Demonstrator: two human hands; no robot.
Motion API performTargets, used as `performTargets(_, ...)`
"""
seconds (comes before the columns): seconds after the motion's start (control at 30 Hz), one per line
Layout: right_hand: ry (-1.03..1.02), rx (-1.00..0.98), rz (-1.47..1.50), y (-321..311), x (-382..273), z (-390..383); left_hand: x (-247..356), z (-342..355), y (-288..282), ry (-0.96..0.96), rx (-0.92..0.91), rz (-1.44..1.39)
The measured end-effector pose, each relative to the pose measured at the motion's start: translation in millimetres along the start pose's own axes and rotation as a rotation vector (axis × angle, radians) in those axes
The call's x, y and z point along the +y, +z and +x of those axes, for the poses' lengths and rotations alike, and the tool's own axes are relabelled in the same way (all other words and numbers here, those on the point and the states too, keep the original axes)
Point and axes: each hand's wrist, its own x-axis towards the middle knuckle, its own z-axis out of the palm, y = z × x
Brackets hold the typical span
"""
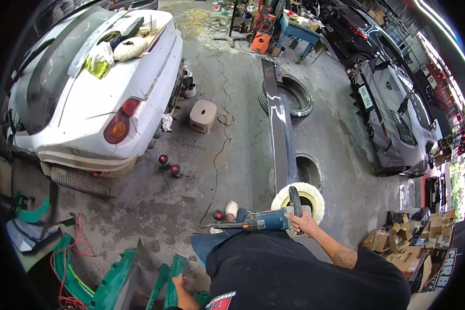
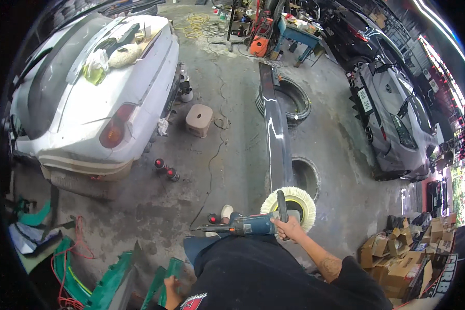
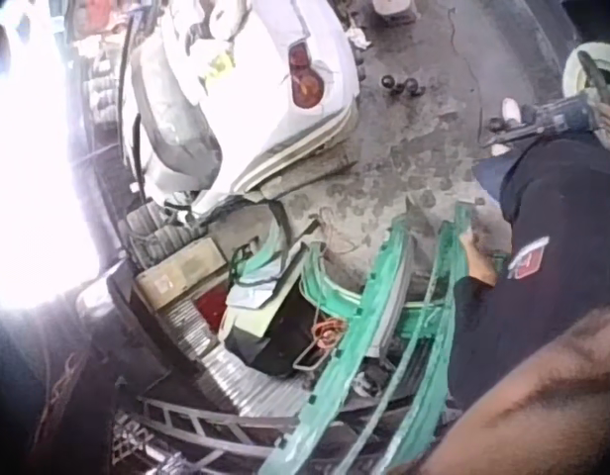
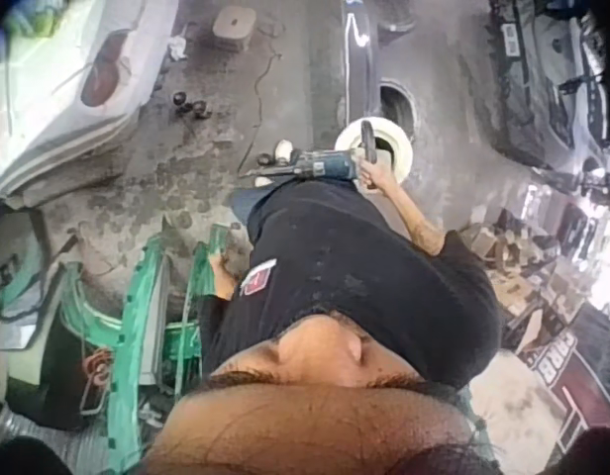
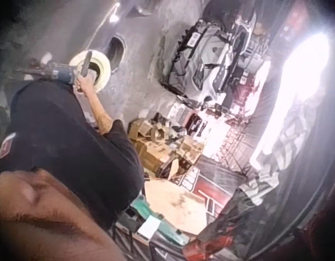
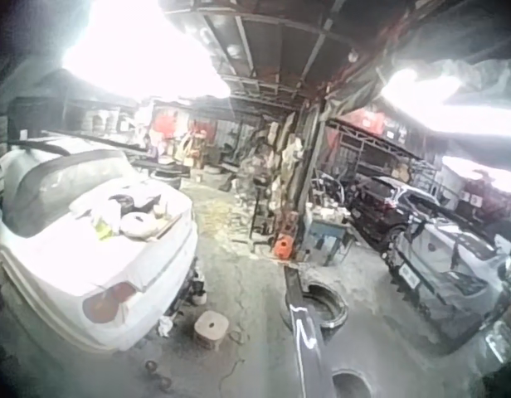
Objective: The person uses a power polisher to buff a long black carbon fiber component, moving the tool steadily along its surface.
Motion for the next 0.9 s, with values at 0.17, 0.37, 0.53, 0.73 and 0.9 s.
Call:
performTargets(0.17,-0.004,-0.031,0.006,41,-18,-1,21,-4,-16,-0.029,-0.157,-0.010)
performTargets(0.37,-0.006,0.025,0.030,100,-30,-10,115,51,-36,0.151,-0.164,0.242)
performTargets(0.53,0.016,0.112,0.076,168,-15,-16,201,108,-81,0.270,-0.244,0.263)
performTargets(0.73,0.051,0.206,0.159,247,-14,-40,294,173,-166,0.266,-0.305,0.484)
performTargets(0.9,0.019,0.274,0.243,284,-11,-57,367,197,-194,0.351,-0.251,0.505)
